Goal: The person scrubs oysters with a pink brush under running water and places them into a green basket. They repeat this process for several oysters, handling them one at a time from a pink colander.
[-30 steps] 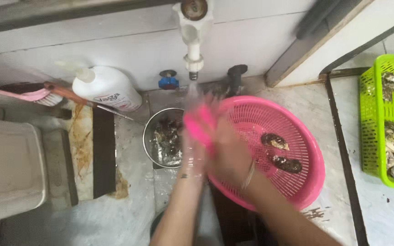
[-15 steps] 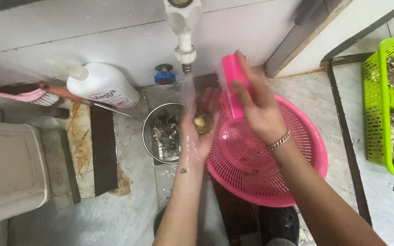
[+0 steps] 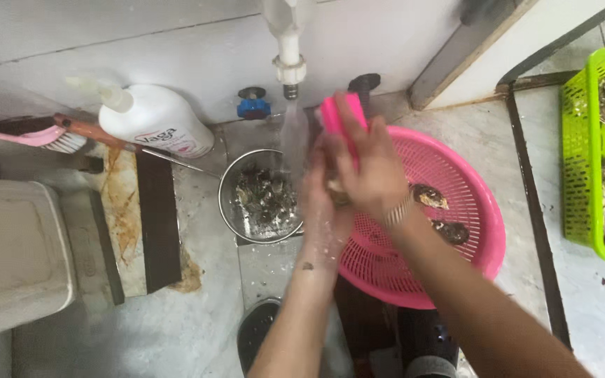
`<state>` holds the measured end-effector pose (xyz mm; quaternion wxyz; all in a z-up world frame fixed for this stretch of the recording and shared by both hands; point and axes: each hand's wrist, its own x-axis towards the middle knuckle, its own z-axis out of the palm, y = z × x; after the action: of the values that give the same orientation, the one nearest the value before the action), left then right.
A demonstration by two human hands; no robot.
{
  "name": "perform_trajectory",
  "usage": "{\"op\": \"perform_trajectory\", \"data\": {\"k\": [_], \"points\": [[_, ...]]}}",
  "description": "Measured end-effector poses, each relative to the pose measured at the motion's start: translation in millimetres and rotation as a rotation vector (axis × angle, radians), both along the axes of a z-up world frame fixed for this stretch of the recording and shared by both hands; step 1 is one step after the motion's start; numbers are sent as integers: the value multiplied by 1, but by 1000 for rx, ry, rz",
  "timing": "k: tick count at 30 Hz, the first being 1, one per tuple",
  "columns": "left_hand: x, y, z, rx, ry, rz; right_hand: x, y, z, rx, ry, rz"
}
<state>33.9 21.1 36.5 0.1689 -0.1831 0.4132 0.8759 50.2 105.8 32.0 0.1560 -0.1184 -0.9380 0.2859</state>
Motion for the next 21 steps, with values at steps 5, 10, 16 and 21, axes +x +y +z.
{"op": "perform_trajectory", "data": {"k": [5,10,16,21], "points": [[-31,-15,11,82,-45,36,38,-39,40,-231,-54,190],[-4,0,4,381,-90,17,5,84,-14,-146,26,24],[-29,-22,34,194,-225,-102,30,64,57,-562,87,-13],[-17,-30,-158,-849,228,-264,59,4,62,-455,126,94]]}}
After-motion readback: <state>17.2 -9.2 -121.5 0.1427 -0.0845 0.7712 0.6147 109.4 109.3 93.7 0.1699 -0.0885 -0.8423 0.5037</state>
